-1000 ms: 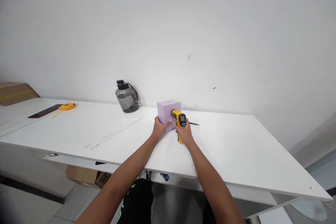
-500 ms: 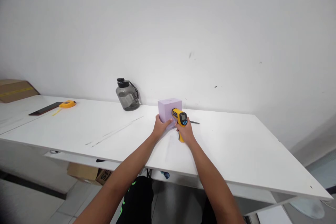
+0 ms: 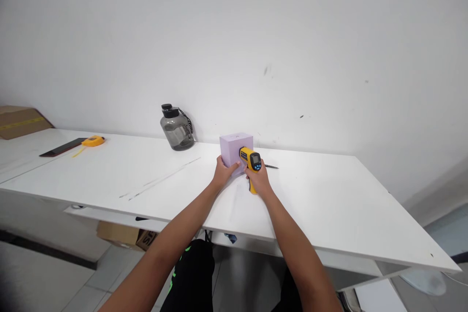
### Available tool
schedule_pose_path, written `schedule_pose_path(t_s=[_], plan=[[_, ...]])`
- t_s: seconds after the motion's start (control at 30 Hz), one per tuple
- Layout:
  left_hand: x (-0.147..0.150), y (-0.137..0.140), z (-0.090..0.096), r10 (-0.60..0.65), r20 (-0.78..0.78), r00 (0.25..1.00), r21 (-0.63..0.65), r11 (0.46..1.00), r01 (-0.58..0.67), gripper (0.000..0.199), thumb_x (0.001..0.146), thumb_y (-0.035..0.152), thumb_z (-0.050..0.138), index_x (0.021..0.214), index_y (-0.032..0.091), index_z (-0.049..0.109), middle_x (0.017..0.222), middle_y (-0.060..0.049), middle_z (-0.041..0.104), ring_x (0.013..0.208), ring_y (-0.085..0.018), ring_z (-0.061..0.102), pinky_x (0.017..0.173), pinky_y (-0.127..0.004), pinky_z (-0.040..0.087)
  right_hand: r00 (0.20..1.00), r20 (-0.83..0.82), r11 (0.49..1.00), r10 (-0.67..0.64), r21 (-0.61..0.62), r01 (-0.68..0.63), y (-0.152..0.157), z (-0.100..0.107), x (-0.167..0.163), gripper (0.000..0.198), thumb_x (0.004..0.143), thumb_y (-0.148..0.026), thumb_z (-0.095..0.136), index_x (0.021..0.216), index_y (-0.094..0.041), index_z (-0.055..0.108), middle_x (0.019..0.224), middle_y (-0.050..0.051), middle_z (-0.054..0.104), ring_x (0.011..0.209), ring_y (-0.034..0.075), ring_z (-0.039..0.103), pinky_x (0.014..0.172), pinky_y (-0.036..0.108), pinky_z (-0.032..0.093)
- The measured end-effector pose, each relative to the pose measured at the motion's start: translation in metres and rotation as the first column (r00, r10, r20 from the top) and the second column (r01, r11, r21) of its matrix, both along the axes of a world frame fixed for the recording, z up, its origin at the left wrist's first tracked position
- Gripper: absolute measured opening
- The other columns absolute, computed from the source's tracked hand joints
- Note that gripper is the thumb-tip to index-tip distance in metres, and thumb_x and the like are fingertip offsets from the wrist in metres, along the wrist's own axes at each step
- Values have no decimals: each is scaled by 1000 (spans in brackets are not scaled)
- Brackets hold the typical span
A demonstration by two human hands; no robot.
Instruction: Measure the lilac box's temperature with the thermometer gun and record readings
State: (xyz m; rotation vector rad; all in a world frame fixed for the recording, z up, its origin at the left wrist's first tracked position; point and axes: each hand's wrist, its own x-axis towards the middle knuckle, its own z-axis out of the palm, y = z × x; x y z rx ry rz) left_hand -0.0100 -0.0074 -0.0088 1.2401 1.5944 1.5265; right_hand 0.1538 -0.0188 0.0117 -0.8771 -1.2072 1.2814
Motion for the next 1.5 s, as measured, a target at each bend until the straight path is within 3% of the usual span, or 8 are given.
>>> schedule_pose_path(t_s=[1.5], plan=[[1, -6, 4, -23, -4, 1000, 1, 1000, 23, 73, 68, 46, 86, 119, 20, 41, 134, -15, 56, 122, -28, 59, 97, -41, 52, 1000, 11, 999, -27, -25, 27, -5, 7, 0, 36, 60, -26, 74, 89, -23, 54, 80, -3, 66, 55, 12, 55, 60, 31, 48]])
